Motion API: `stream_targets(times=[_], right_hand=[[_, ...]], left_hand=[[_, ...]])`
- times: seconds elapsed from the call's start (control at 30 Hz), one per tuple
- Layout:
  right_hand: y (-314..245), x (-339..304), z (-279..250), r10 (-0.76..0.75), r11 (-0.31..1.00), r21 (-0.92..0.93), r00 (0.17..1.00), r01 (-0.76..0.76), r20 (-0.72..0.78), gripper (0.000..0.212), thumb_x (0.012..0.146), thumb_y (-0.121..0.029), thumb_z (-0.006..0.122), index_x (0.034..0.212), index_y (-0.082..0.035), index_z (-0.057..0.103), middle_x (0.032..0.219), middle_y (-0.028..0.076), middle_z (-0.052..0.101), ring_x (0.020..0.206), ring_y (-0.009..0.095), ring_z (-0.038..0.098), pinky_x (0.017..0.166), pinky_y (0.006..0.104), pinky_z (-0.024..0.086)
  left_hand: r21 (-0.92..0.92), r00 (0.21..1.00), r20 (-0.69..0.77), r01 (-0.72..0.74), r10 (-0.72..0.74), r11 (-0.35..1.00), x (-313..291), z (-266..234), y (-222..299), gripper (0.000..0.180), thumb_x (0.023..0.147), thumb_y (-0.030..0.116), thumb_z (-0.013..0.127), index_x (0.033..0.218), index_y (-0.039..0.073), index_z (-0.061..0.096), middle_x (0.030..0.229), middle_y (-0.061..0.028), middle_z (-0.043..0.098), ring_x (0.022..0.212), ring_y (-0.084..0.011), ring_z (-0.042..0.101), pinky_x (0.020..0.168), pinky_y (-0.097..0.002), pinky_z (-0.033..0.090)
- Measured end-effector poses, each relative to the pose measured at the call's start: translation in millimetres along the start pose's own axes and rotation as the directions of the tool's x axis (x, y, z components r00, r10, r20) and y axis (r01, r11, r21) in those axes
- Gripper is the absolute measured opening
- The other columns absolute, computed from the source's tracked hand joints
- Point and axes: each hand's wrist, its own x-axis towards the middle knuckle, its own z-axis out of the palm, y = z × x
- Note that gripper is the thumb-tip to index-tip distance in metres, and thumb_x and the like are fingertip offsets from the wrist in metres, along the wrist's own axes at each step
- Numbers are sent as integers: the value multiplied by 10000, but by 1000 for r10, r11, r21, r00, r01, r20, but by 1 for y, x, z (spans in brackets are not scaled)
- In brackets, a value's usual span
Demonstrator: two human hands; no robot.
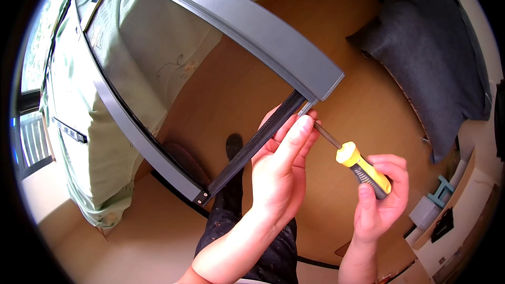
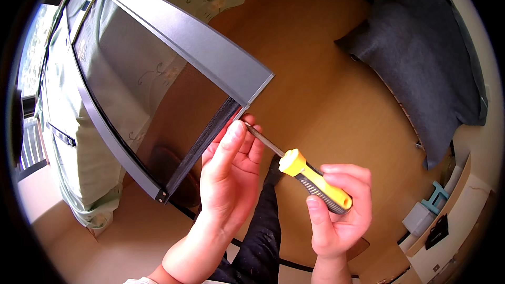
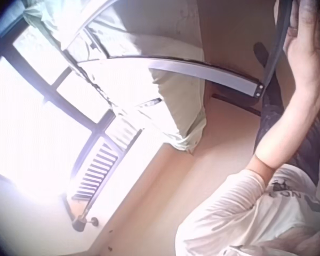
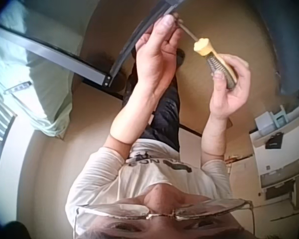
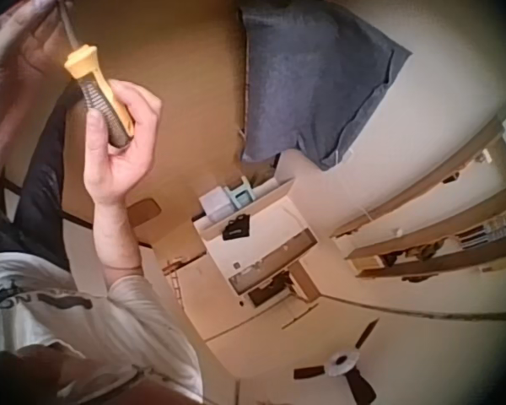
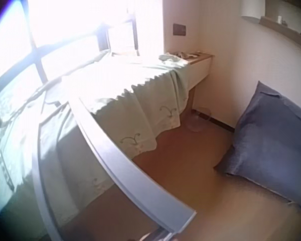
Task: The person uses a screwdriver to remove screws from the corners of a metal window frame placed on a bed, then separates the frame pieces and handles a rubber seal strip by hand.
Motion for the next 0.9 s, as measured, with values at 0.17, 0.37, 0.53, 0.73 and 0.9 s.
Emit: stream_targets(times=[0.17,0.37,0.53,0.73,0.9], right_hand=[[-3,6,5,-51,998,30,999,52,-15,379,897,-161,646,1186,55,527,1164,195,559,802,181,589,693,282,502],[-10,4,-3,-98,968,-227,994,107,50,304,810,-41,706,1089,27,605,1086,180,617,866,272,616,738,349,520],[-6,4,-5,-295,878,-366,951,309,96,366,724,52,731,1064,-21,619,1084,138,612,890,300,588,719,365,518],[-4,-1,-6,-298,884,-354,952,305,76,347,732,47,725,1054,-22,617,1086,139,610,885,302,586,718,367,516],[2,-13,-11,-211,933,-300,978,199,-6,300,752,29,707,1036,-10,615,1068,150,615,882,300,586,742,375,504]], left_hand=[[2,999,36,-20,20,1000,4,-4,-5,283,907,76,669,1173,51,579,1106,-58,668,1025,-153,617,938,-303,465],[49,999,50,-17,14,999,5,-3,-2,268,918,79,652,1172,46,576,1119,-72,664,1031,-173,612,937,-312,463],[34,984,176,-29,22,999,7,-16,-7,203,933,123,624,1130,77,622,1112,-68,667,1021,-183,619,953,-329,475],[7,995,96,-21,21,1000,4,-10,-6,226,925,126,641,1146,89,616,1098,-56,662,1016,-180,620,944,-317,477],[34,998,-13,-54,54,998,4,-5,-9,257,903,110,676,1151,85,615,1068,-43,662,985,-152,626,909,-269,490]])
